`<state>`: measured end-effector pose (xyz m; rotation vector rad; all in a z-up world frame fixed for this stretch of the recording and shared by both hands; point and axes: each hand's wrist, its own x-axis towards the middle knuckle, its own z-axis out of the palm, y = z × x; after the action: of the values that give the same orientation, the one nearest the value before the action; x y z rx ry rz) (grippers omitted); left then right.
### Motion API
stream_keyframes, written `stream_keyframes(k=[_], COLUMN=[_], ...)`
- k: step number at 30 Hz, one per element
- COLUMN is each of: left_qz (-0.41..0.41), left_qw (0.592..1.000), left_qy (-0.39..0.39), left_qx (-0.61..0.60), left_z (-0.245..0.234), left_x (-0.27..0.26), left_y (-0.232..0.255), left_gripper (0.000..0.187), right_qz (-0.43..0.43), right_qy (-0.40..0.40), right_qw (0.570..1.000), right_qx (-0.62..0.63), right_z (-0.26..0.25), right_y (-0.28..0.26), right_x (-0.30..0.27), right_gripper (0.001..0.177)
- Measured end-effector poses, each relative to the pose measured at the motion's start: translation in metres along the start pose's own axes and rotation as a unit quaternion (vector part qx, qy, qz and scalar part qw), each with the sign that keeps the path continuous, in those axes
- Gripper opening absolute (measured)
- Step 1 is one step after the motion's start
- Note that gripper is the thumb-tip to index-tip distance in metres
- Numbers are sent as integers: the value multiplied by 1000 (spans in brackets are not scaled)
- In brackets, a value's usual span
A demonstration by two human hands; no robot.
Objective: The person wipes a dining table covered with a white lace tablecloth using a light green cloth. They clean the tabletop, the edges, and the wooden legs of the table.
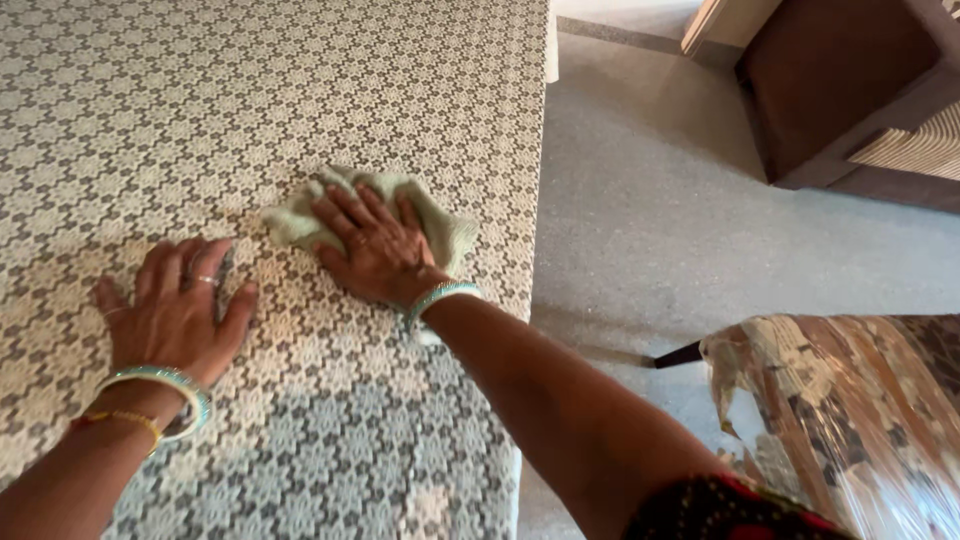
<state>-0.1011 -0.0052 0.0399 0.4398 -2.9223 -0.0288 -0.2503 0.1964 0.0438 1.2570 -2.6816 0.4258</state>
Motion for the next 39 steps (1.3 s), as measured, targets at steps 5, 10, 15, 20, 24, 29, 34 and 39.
stream_keyframes(k=[5,10,15,20,24,29,34,39], left_qz=[26,-9,-64,-95,-84,-105,-94,-77], left_qw=[999,999,997,994,996,994,995,997], left_qy=[34,23,-19,-48,-26,-35,-27,-7], left_qx=[-30,-45,-46,-34,-20,-17,-1,-2], left_z=[26,37,43,50,55,53,55,62], left_x=[74,156,195,200,198,200,202,202], left_y=[24,41,43,45,42,45,43,38], left_gripper=[70,67,70,69,68,68,69,70], right_qz=[85,119,125,106,84,69,1,-107], right_qy=[-27,-23,-32,-29,-23,-59,-86,-116], right_qw=[994,991,990,993,996,995,996,987], right_qx=[57,55,55,44,34,37,13,-24], right_z=[-5,-7,-3,-1,1,-2,-12,-18], right_y=[48,76,93,113,125,134,137,120], right_x=[53,98,127,156,174,190,178,140], right_gripper=[68,65,63,63,63,64,63,62])
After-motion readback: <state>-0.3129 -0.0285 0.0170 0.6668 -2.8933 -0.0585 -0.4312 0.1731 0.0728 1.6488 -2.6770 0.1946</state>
